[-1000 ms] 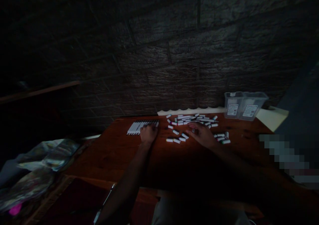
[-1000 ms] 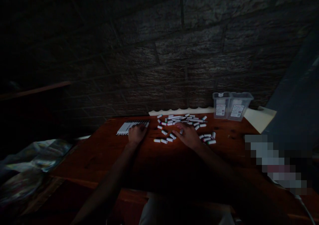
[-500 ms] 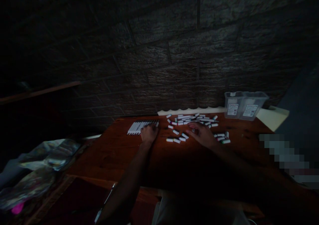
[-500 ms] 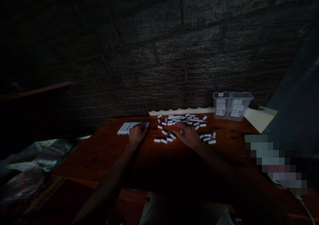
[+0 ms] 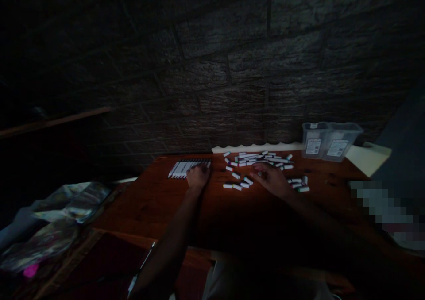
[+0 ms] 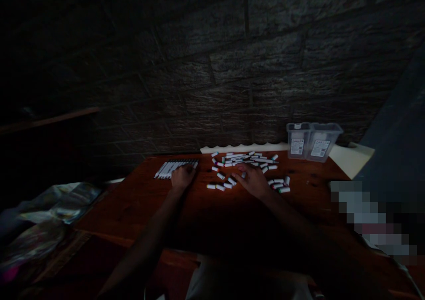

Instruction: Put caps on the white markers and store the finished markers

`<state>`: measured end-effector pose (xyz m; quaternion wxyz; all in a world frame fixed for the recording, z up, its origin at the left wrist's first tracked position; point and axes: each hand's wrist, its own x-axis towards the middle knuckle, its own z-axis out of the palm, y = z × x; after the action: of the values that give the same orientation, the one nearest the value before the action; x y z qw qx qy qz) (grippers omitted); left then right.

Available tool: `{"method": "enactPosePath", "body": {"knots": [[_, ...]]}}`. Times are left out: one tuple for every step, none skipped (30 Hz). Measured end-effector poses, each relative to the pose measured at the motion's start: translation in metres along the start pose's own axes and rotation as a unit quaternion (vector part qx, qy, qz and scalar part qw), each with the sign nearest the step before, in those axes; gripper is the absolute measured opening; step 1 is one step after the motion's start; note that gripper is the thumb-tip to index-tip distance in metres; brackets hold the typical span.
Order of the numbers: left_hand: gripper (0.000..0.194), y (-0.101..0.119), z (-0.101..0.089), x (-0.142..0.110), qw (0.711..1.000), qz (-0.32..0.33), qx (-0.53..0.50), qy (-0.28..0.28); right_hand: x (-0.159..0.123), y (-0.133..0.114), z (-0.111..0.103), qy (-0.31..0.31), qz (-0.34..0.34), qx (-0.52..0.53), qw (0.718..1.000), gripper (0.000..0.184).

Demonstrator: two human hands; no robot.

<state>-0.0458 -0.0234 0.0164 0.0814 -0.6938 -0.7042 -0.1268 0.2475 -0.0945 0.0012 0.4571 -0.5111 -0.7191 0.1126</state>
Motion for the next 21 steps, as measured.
{"method": "enactPosePath", "body": {"knots": [[0.034,-0.0012,-0.0001,0.0003,1.000,-0.002,0.000,0.000,-0.0001,0.0004,0.0002,0.000,-0.002,0.002,1.000,0.027],[0.034,-0.0022,-0.0001,0.0006,1.000,-0.004,0.001,0.000,-0.0001,0.0010,0.0004,0.000,-0.003,0.003,1.000,0.028],[0.034,-0.0031,-0.0001,0.0008,1.000,-0.005,0.002,0.001,-0.0002,0.0016,0.0006,-0.002,-0.003,0.003,1.000,0.028],[0.034,-0.0037,0.0000,0.0009,1.000,-0.007,0.002,0.001,-0.0003,0.0021,0.0007,-0.004,-0.004,0.003,1.000,0.028],[0.033,-0.0041,0.0000,0.0010,1.000,-0.008,0.003,0.001,-0.0003,0.0025,0.0007,-0.003,-0.005,0.002,1.000,0.028],[0.033,-0.0043,0.0001,0.0010,1.000,-0.010,0.003,0.002,-0.0004,0.0026,0.0006,-0.001,-0.006,0.002,1.000,0.027],[0.033,-0.0044,0.0001,0.0009,1.000,-0.011,0.003,0.003,-0.0003,0.0023,0.0003,0.001,-0.006,0.001,1.000,0.027],[0.034,-0.0043,0.0001,0.0009,1.000,-0.012,0.003,0.004,-0.0002,0.0016,-0.0003,0.002,-0.006,0.000,1.000,0.027],[0.034,-0.0043,0.0000,0.0009,1.000,-0.014,0.003,0.004,0.0000,0.0006,-0.0009,0.002,-0.006,-0.002,1.000,0.026],[0.034,-0.0043,-0.0002,0.0009,1.000,-0.015,0.002,0.004,0.0001,-0.0005,-0.0016,0.001,-0.005,-0.004,1.000,0.026],[0.034,-0.0044,-0.0004,0.0010,1.000,-0.016,0.002,0.004,0.0003,-0.0016,-0.0023,-0.002,-0.005,-0.006,1.000,0.026],[0.034,-0.0046,-0.0006,0.0012,1.000,-0.017,0.001,0.003,0.0004,-0.0024,-0.0027,-0.004,-0.006,-0.007,1.000,0.026],[0.033,-0.0048,-0.0007,0.0013,1.000,-0.019,-0.001,0.003,0.0005,-0.0030,-0.0030,-0.005,-0.007,-0.007,1.000,0.026],[0.033,-0.0050,-0.0008,0.0013,1.000,-0.020,-0.003,0.003,0.0004,-0.0032,-0.0030,-0.005,-0.006,-0.006,1.000,0.026],[0.033,-0.0052,-0.0007,0.0012,1.000,-0.020,-0.005,0.003,0.0004,-0.0030,-0.0029,-0.005,-0.005,-0.005,1.000,0.026],[0.033,-0.0052,-0.0004,0.0009,1.000,-0.020,-0.008,0.004,0.0003,-0.0026,-0.0026,-0.005,-0.004,-0.004,1.000,0.026],[0.033,-0.0053,0.0000,0.0004,1.000,-0.019,-0.012,0.004,0.0002,-0.0020,-0.0023,-0.004,-0.003,-0.006,1.000,0.026],[0.034,-0.0055,0.0003,-0.0002,1.000,-0.017,-0.016,0.005,0.0001,-0.0013,-0.0020,-0.004,-0.002,-0.009,1.000,0.026],[0.035,-0.0061,0.0005,-0.0007,1.000,-0.015,-0.021,0.006,0.0000,-0.0006,-0.0018,-0.004,-0.002,-0.012,1.000,0.026],[0.036,-0.0074,0.0003,-0.0008,1.000,-0.014,-0.026,0.007,0.0000,0.0000,-0.0019,-0.003,-0.002,-0.015,1.000,0.026],[0.037,-0.0097,-0.0006,-0.0003,0.999,-0.016,-0.031,0.009,0.0001,0.0005,-0.0020,-0.001,-0.003,-0.018,1.000,0.025]]}}
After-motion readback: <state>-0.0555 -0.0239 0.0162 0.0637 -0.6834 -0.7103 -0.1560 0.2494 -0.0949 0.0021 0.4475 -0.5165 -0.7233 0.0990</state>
